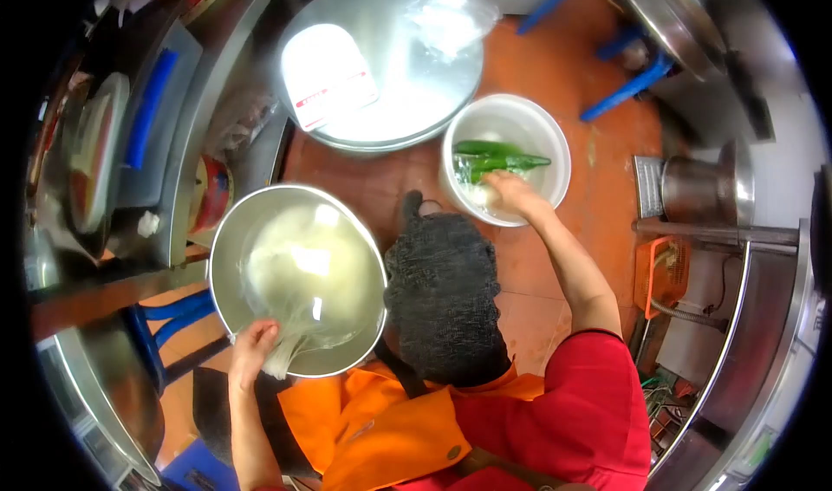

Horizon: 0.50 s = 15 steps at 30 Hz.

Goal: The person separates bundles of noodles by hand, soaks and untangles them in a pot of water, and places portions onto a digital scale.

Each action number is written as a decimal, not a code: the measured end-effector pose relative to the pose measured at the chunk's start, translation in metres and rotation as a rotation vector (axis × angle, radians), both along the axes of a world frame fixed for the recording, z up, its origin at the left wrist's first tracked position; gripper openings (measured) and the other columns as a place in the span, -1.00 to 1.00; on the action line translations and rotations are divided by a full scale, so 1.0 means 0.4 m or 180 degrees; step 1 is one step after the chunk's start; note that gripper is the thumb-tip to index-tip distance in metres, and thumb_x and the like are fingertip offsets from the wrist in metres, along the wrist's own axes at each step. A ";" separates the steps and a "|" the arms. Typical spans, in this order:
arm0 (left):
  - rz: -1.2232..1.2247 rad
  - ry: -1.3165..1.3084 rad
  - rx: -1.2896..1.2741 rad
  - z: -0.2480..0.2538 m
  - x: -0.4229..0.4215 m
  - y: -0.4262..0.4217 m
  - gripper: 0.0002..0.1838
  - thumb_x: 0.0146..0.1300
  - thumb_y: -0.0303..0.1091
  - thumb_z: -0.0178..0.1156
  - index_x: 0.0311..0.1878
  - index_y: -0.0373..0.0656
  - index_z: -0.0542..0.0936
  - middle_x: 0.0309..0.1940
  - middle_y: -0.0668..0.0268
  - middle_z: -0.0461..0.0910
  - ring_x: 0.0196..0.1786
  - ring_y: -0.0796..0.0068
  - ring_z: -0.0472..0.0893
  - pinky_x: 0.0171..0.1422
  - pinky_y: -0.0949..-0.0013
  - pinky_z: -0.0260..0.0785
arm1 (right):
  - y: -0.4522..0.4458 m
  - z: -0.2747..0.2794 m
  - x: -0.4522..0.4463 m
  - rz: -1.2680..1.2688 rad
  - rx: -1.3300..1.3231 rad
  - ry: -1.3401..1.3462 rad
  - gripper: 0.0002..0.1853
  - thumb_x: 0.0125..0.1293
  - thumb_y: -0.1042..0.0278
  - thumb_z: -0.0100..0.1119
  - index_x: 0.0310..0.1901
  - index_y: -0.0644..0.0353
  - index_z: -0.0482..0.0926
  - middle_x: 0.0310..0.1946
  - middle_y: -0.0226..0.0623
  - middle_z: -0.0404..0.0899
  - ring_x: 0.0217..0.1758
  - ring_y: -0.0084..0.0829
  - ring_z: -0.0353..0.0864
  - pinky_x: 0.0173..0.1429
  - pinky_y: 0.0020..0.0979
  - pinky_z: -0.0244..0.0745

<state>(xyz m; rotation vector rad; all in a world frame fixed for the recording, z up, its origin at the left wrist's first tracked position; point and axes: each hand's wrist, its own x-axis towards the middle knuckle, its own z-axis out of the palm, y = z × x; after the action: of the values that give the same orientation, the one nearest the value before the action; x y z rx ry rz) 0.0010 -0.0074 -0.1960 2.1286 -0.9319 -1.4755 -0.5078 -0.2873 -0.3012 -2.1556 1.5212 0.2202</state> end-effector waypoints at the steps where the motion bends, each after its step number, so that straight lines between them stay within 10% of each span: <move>1: -0.0158 -0.0186 0.0001 0.006 -0.006 -0.007 -0.82 0.31 -0.36 0.18 -0.09 -0.22 0.59 -0.29 0.41 0.60 -0.24 0.61 0.50 -0.11 0.51 0.37 | 0.002 0.012 -0.001 -0.0089 0.0165 -0.0011 -0.64 0.11 0.35 0.15 0.00 0.09 0.51 0.07 -0.05 0.47 0.17 0.02 0.42 0.23 -0.18 0.32; 9: -0.1042 -0.0554 -0.0505 0.047 -0.022 -0.057 -0.75 0.32 -0.27 0.14 -0.04 -0.19 0.60 -0.17 0.14 0.65 -0.11 0.27 0.63 0.00 0.31 0.44 | -0.043 -0.243 -0.006 0.0361 -0.0035 -0.0402 -0.88 0.14 0.47 0.00 -0.38 0.28 0.54 -0.38 0.12 0.56 -0.30 0.01 0.55 -0.16 -0.08 0.41; 15: -0.0566 -0.0790 -0.0748 0.084 0.059 -0.006 -0.74 0.34 -0.23 0.14 -0.03 -0.18 0.58 -0.25 0.26 0.65 -0.19 0.47 0.60 -0.07 0.41 0.42 | -0.112 -0.292 -0.027 0.0076 -0.0014 0.0074 -0.86 0.26 0.48 0.01 -0.31 0.34 0.56 -0.41 -0.10 0.59 -0.32 -0.24 0.57 -0.15 -0.25 0.46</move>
<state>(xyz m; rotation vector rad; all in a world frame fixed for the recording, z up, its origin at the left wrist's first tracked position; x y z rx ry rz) 0.0247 -0.0098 -0.1624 2.1283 -1.3435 -1.1263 -0.5184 -0.3322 -0.4182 -2.1827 1.5108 0.2509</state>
